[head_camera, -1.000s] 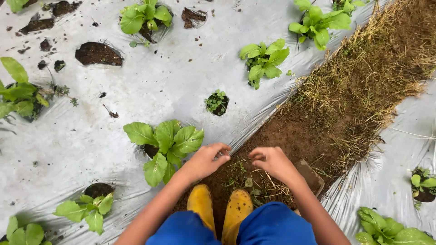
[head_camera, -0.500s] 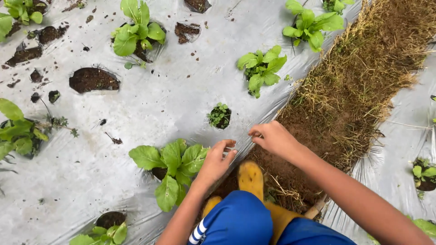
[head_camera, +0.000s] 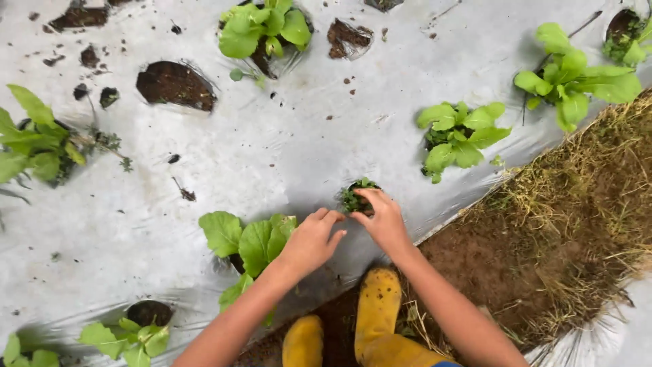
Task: Planting seedlings through plastic mulch and weeding the soil using a hand hoe in an agricultural field.
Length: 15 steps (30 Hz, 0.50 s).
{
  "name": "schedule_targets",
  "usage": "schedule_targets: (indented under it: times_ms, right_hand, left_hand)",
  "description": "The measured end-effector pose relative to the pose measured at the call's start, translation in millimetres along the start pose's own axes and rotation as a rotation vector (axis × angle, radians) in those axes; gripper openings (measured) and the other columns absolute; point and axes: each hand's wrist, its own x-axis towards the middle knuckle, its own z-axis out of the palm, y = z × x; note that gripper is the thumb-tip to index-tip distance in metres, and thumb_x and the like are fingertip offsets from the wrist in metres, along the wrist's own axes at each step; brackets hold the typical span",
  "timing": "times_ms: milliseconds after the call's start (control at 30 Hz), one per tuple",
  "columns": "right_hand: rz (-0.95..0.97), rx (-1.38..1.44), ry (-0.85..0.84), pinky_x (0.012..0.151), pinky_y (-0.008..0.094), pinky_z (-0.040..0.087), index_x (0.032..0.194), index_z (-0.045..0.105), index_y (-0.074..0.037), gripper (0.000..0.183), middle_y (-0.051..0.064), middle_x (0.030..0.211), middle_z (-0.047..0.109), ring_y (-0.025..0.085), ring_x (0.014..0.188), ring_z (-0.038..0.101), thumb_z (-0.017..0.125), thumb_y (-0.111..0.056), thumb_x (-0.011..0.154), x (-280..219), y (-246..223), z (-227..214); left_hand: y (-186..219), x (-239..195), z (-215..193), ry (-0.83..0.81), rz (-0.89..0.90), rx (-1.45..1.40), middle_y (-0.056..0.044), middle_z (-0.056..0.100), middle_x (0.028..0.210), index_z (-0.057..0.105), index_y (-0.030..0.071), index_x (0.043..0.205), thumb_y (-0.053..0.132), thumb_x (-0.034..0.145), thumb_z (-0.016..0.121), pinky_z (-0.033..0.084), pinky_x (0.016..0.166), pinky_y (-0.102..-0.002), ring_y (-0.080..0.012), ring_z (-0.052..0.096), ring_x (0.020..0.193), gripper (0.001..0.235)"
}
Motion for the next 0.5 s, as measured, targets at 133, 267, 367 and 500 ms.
schedule_targets:
  times_ms: [133,267,367,500]
  right_hand:
    - [-0.021,0.036,0.024,0.077,0.036,0.068,0.135,0.064,-0.008,0.054,0.016,0.126,0.066,0.036,0.108,0.069,0.083,-0.009,0.084,5.9,9.1,19.5]
    - [0.008,0.025,0.085,0.078,0.04,0.067,0.125,0.068,-0.007,0.044,0.016,0.12,0.068,0.037,0.106,0.07,0.08,-0.004,0.083,10.9,9.8,37.1]
    - [-0.009,0.046,0.18,0.075,0.04,0.065,0.113,0.075,-0.012,0.035,0.01,0.108,0.074,0.035,0.098,0.073,0.079,-0.005,0.079,17.5,21.6,45.5]
    - [0.057,0.125,0.178,0.068,0.035,0.065,0.106,0.079,-0.01,0.022,0.011,0.096,0.077,0.032,0.087,0.076,0.081,-0.008,0.084,23.1,17.7,40.2]
  left_hand:
    - [-4.6,7.3,2.6,-0.01,-0.007,0.066,-0.008,0.067,0.103,0.065,0.011,0.124,0.026,0.103,0.059,0.062,0.081,-0.042,-0.0298,0.073,0.1,0.027]
    - [-9.0,13.6,6.7,-0.006,-0.079,0.047,-0.006,0.065,0.094,0.065,0.01,0.122,0.026,0.104,0.057,0.064,0.073,-0.04,-0.0263,0.074,0.09,0.026]
    - [-2.9,20.9,5.2,-0.005,-0.105,-0.023,-0.007,0.065,0.094,0.066,0.009,0.121,0.025,0.104,0.056,0.064,0.072,-0.042,-0.0274,0.074,0.09,0.025]
    - [-6.6,24.7,4.5,0.006,-0.148,-0.061,-0.007,0.066,0.096,0.066,0.009,0.119,0.024,0.103,0.057,0.064,0.075,-0.044,-0.0284,0.075,0.093,0.024]
